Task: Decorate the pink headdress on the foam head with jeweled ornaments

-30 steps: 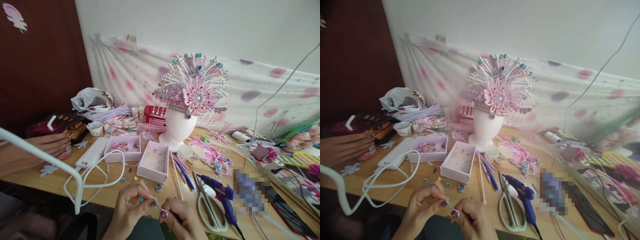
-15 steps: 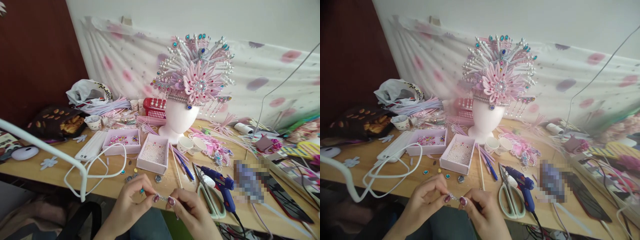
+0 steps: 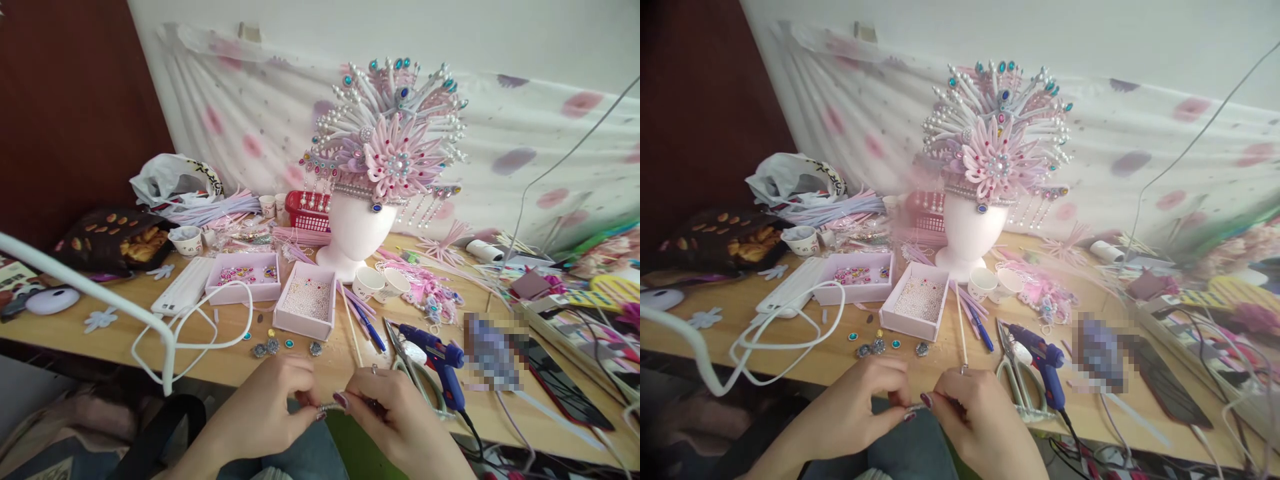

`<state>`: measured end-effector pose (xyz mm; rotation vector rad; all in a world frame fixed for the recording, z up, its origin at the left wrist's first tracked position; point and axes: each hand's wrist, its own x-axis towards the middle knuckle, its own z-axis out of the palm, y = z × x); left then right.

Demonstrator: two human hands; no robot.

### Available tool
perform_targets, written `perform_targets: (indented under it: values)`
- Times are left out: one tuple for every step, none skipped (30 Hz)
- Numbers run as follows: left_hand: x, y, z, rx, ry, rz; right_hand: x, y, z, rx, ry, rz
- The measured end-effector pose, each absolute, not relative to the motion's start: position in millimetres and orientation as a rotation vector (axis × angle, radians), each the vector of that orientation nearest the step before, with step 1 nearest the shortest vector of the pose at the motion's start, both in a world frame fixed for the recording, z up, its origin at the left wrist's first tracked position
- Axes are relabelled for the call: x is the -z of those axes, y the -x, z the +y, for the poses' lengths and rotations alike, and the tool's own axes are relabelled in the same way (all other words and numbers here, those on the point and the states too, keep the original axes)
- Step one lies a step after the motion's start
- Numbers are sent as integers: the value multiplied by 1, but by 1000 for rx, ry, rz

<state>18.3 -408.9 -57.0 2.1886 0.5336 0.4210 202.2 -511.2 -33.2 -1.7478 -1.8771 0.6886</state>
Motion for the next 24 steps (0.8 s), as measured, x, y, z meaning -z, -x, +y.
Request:
perform_targets:
  values:
    - [59,-16,-409,-430,-2150,536,35,-203,-512,-695,1720,-1874]
    - [62,-13,-410,-437,-2123,544,36,-203,-513,-704,1696,-1875]
    - [64,-10,-411,-439,-2104,551,38,-203,-514,-711,1675,-1878]
    - [66,-8,-411,-442,-2087,555,40,-203,-515,-714,1660,-1878]
    - [68,-5,-412,-452,-2067,563,42,-202,-516,-715,1647,-1877]
    - [70,-4,-413,-471,-2038,574,43,-202,-517,-718,1636,-1871]
    - [71,-3,-413,-505,-1997,587,44,-201,-518,-724,1626,-1858]
    - [73,-3,-413,-551,-1945,592,45,-201,-519,-731,1619,-1838]
    - [75,-3,-413,-608,-1882,582,45,-201,-520,-740,1615,-1813]
    - [77,-4,-411,-671,-1803,562,45,-201,-521,-748,1611,-1785]
    - [79,-6,-410,-738,-1712,532,44,-202,-522,-749,1604,-1752]
    - [82,-7,-408,-808,-1611,501,44,-202,-522,-748,1595,-1722]
    - [85,-9,-406,-874,-1506,484,45,-201,-522,-748,1586,-1700]
    - [88,-12,-406,-932,-1402,478,46,-200,-522,-750,1578,-1684]
    - [90,-15,-406,-975,-1300,477,47,-198,-521,-758,1571,-1675]
    - [91,-19,-407,-1003,-1202,472,50,-195,-520,-773,1563,-1669]
    - [92,-23,-409,-1021,-1108,462,53,-191,-518,-793,1550,-1662]
    - [92,-28,-413,-1027,-1015,448,56,-186,-515,-816,1527,-1650]
    - [91,-33,-416,-1027,-923,432,59,-180,-512,-838,1493,-1629]
    - [89,-38,-420,-1022,-839,422,62,-175,-509,-857,1453,-1604]
    - [88,-41,-423,-1017,-773,419,64,-171,-507,-872,1418,-1576]
    - [86,-44,-425,-1010,-737,420,65,-169,-505,-881,1397,-1556]
    - [86,-44,-425,-1008,-739,426,65,-168,-504,-885,1395,-1548]
    - [85,-43,-423,-1009,-782,438,64,-170,-505,-887,1415,-1552]
